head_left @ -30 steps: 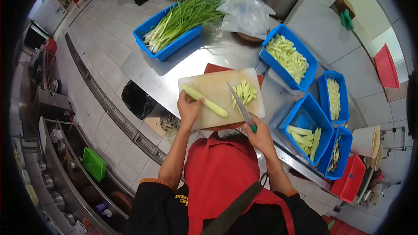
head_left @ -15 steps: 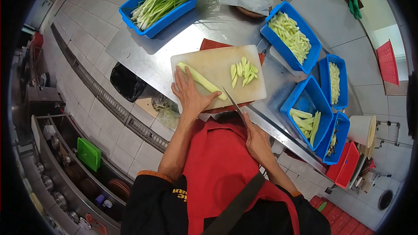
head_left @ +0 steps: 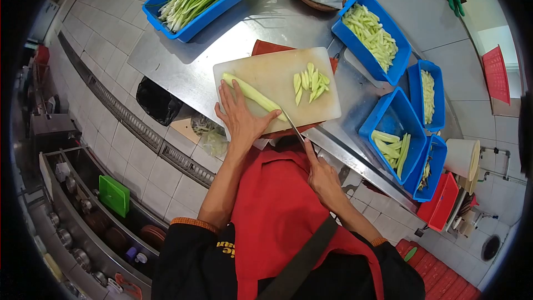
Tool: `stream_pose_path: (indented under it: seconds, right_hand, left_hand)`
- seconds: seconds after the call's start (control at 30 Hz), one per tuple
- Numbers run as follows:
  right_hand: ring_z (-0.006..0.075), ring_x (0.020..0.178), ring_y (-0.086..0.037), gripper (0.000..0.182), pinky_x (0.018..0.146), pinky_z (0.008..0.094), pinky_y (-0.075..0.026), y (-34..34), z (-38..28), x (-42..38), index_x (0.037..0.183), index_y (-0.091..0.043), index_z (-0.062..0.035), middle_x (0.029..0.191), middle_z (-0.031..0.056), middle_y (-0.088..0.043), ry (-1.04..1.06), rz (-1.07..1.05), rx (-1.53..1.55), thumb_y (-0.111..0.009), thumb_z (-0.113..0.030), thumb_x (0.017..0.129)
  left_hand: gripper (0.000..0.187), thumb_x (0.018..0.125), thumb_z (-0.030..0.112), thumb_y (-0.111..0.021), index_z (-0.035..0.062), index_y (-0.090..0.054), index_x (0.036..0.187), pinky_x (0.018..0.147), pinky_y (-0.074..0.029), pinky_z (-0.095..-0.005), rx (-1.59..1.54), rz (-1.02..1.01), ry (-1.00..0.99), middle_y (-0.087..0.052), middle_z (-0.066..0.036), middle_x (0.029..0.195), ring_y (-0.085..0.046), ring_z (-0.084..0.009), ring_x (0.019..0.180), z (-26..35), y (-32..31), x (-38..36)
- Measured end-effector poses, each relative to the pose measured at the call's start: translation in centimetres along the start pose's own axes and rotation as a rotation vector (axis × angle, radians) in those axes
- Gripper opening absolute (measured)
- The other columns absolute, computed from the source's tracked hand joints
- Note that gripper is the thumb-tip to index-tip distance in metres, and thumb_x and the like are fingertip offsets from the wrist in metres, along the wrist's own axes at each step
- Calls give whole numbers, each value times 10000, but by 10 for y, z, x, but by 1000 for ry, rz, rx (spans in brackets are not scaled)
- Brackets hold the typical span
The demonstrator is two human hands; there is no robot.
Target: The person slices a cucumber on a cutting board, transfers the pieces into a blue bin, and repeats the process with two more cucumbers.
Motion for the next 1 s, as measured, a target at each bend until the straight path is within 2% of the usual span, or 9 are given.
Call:
stream_pose_path:
  seconds: [0.17,0.33,0.4,0.43,0.5,0.6,0.7,0.9,1.0]
  right_hand:
    - [484,709,-651,883,679,567,-542,-38,11,31,1632,-177,-127,864,283,-599,79,84,14,-540,9,838]
    - [495,727,-657,921,701,566,-541,-10,-14,61,1620,-186,-75,836,308,-629,155,148,57,-572,24,789]
    - [508,745,-662,893,704,559,-543,7,-32,62,1592,-179,30,836,343,-645,194,66,27,-571,22,789]
    - [508,745,-662,893,704,559,-543,16,-39,59,1592,-179,30,836,343,-645,194,64,29,-571,22,789]
    - [503,751,-642,868,746,558,-511,23,-49,55,1549,-164,131,779,335,-630,207,-24,-24,-557,50,779]
    - [506,734,-669,847,702,548,-554,22,-50,46,1543,-178,140,808,371,-638,203,-43,-65,-567,30,798]
    - [496,715,-671,874,681,545,-561,18,-50,36,1553,-143,132,793,360,-636,167,-80,-78,-570,29,797]
    - [495,700,-668,937,664,540,-565,10,-51,30,1569,-47,117,818,349,-628,157,-70,-58,-568,28,795]
    - [488,696,-670,938,662,542,-565,0,-45,31,1582,-47,91,845,343,-625,129,-65,-56,-561,26,801]
  left_hand:
    - [1392,552,682,-879,-39,-245,1560,1168,-142,-634,-25,6,0,-161,-312,1634,-133,-423,1539,3,5,2]
    - [1321,529,662,-897,-18,-324,1506,1138,-171,-630,-102,33,-99,-184,-298,1626,-143,-426,1527,-14,6,17]
    - [1311,516,661,-901,-9,-340,1492,1111,-189,-646,-89,38,-128,-201,-290,1619,-151,-426,1519,-11,8,22]
    - [1306,512,646,-905,-5,-341,1492,1106,-193,-636,-84,27,-139,-228,-280,1601,-178,-420,1502,-7,11,24]
    - [1301,508,632,-910,-2,-342,1491,1102,-197,-625,-82,22,-148,-255,-269,1582,-204,-414,1484,-3,14,26]
    - [1281,499,601,-916,4,-351,1481,1095,-211,-607,-81,43,-125,-309,-251,1528,-242,-399,1446,-2,19,25]
    - [1292,501,572,-931,1,-323,1490,1126,-196,-584,-74,6,-86,-311,-277,1510,-265,-426,1428,-2,22,26]
    - [1239,499,536,-925,8,-361,1468,1096,-201,-565,-108,31,-77,-341,-244,1482,-277,-387,1405,-6,19,28]
    - [1217,509,512,-926,9,-366,1465,1104,-191,-561,-123,2,-55,-342,-246,1480,-282,-385,1401,-8,16,30]
Point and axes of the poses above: each hand's wrist, its own x-axis towards the middle knuckle, its own y-axis out of the back of the hand, z = x × y, the point moved 9 cm from there along x, towards the middle knuckle
